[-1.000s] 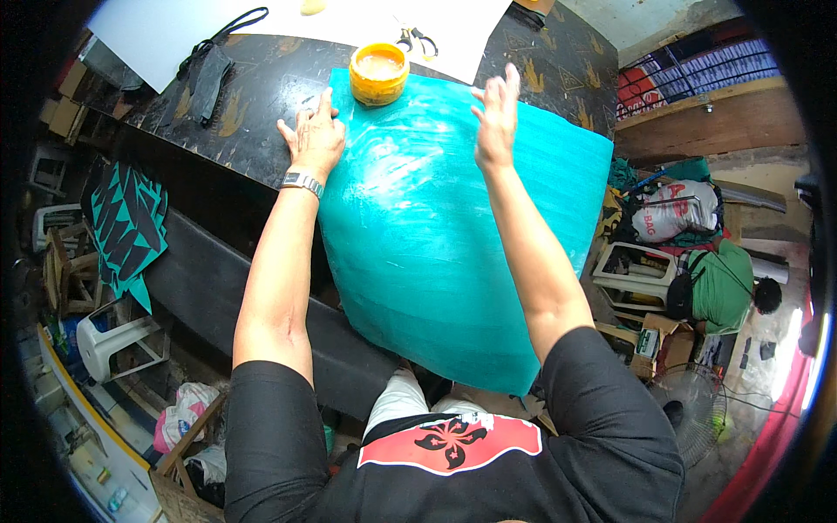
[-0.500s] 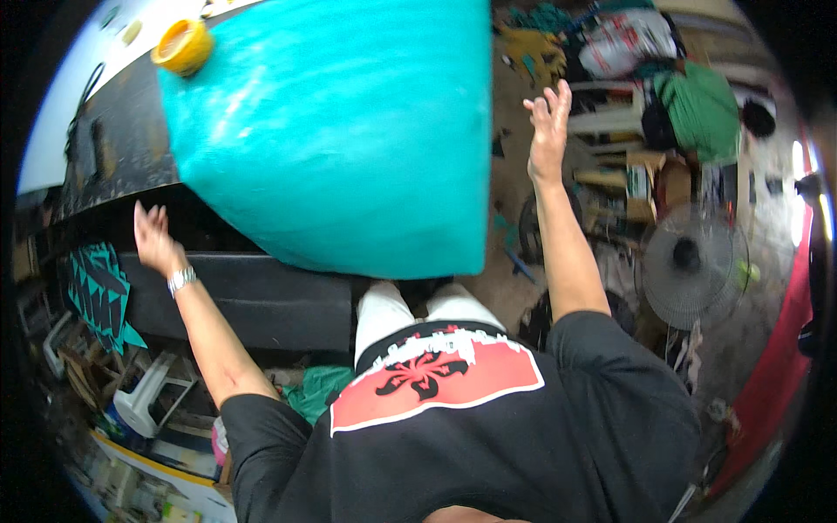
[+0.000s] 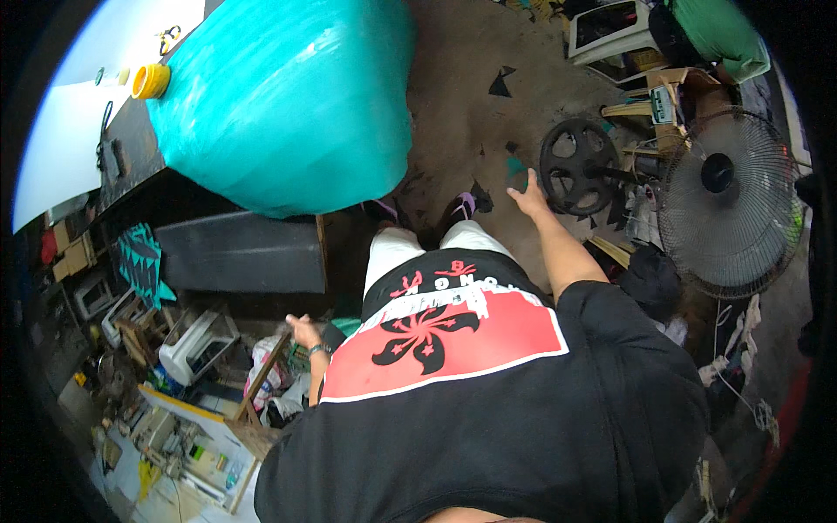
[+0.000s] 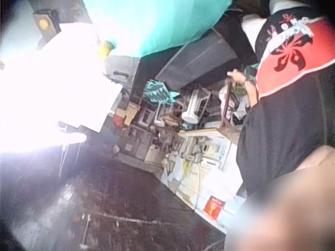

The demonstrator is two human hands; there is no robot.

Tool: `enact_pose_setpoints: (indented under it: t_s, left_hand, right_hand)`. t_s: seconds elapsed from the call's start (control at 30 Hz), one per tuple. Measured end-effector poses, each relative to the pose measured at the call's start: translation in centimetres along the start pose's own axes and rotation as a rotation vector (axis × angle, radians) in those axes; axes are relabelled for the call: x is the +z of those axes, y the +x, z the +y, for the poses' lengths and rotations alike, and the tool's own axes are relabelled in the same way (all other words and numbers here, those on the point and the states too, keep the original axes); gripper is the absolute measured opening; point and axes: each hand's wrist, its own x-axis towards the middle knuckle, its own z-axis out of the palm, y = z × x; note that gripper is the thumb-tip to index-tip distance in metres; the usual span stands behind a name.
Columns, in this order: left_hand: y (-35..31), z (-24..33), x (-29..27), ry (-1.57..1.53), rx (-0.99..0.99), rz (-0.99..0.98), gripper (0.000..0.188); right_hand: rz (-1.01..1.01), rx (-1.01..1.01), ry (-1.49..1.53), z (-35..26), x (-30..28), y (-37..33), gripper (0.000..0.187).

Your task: The person applies a yellow paste from a small tub onto a large teal sheet on a workbench, spreading it evenly with their hands. They then wipe the workbench surface and rub their hands together.

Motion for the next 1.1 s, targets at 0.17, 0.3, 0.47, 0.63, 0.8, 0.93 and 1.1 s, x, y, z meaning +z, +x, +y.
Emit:
enact_pose_setpoints:
  t_s: [0.17, 0.3, 0.47, 0.63, 0.8, 0.93, 1.1]
  left_hand:
    - [-6.2, 6.0, 4.8, -0.128, 0.008, -0.435, 0.056]
    - [-10.9, 12.5, 6.3, 0.017, 0.320, -0.591, 0.038]
    - [-12.0, 15.8, 6.5, 0.458, 0.633, -0.631, 0.029]
    - [-10.0, 16.9, 7.2, 0.954, 0.678, -0.514, 0.036]
    - [-6.9, 20.1, 8.3, 0.979, 0.679, -0.570, 0.054]
    - [-4.8, 21.5, 8.9, 0.826, 0.761, -0.647, 0.050]
    - [-6.3, 21.1, 10.5, 0.845, 0.844, -0.580, 0.039]
  right_hand:
    - [-0.053, -0.063, -0.019, 5.0, -3.4, 0.9, 0.086]
    - [-0.055, 0.098, 0.141, 6.6, -5.6, 2.3, 0.073]
    - [0.183, 0.067, 0.004, 6.4, -5.7, 1.0, 0.062]
    - [0.123, 0.198, 0.065, 6.6, -4.4, 0.1, 0.057]
    - [0.165, 0.176, 0.108, 7.5, -3.9, 1.8, 0.061]
    - [0.268, 0.138, 0.134, 6.9, -3.6, 4.0, 0.066]
    - [-0.063, 0.032, -0.034, 4.1, -6.6, 8.4, 0.061]
